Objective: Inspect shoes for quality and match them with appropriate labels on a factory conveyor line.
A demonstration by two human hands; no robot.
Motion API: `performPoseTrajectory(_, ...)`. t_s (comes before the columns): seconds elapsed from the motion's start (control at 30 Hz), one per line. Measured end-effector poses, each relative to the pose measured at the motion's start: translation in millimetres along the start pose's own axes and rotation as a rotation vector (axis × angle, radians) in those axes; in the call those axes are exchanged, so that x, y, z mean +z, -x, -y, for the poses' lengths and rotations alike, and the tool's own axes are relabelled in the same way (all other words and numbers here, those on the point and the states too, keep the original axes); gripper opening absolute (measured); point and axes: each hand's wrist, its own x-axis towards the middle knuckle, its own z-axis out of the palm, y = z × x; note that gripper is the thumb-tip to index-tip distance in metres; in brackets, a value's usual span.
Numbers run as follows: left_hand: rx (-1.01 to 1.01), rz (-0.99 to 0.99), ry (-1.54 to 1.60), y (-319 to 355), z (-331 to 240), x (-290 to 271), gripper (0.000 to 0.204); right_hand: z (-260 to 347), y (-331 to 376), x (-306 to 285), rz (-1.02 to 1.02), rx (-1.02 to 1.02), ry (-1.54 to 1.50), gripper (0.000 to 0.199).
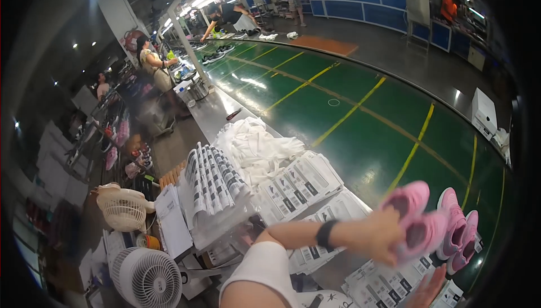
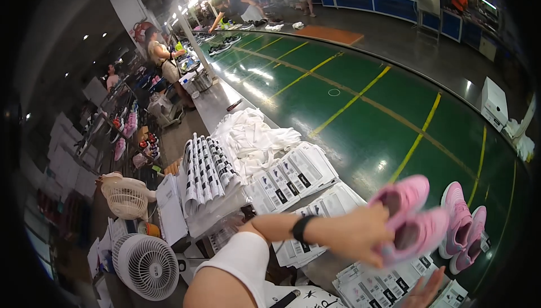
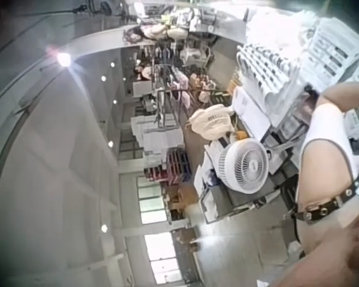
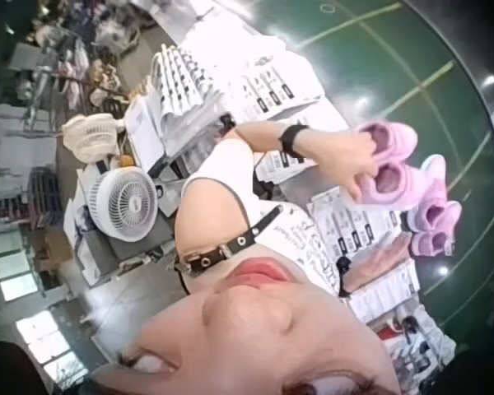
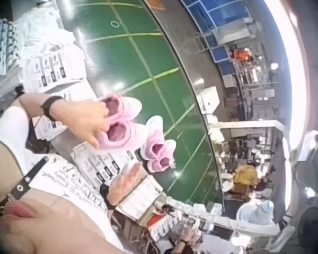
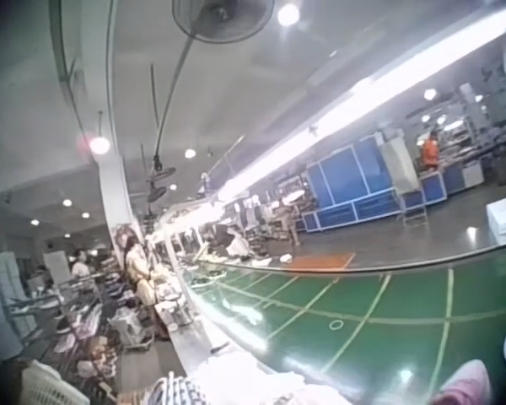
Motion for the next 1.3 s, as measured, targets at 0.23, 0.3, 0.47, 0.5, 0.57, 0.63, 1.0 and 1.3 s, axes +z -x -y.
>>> performPoseTrajectory(0.23,-0.017,0.551,0.885,19,-24,82,0.035,-25,70,-20,0.028,0.418,0.124,0.060)
performPoseTrajectory(0.3,-0.049,0.201,0.698,24,-19,93,0.043,-30,74,-34,-0.030,0.629,-0.096,0.065)
performPoseTrajectory(0.47,-0.028,-0.151,0.249,34,-11,137,0.067,-2,47,-34,0.284,0.412,0.584,0.064)
performPoseTrajectory(0.5,-0.132,-0.104,0.287,35,-16,152,0.068,10,38,-29,0.287,0.457,0.527,0.062)
performPoseTrajectory(0.57,-0.233,-0.098,0.326,38,-27,158,0.068,16,35,-24,0.230,0.578,0.361,0.060)
performPoseTrajectory(0.63,-0.245,-0.062,0.345,38,-28,154,0.067,4,50,-26,0.180,0.557,0.409,0.061)
performPoseTrajectory(1.0,-0.296,-0.006,0.317,40,-29,145,0.066,-16,60,-25,0.164,0.511,0.197,0.063)
performPoseTrajectory(1.3,-0.192,-0.050,0.230,36,-26,159,0.064,-14,55,-39,0.291,0.519,0.303,0.061)
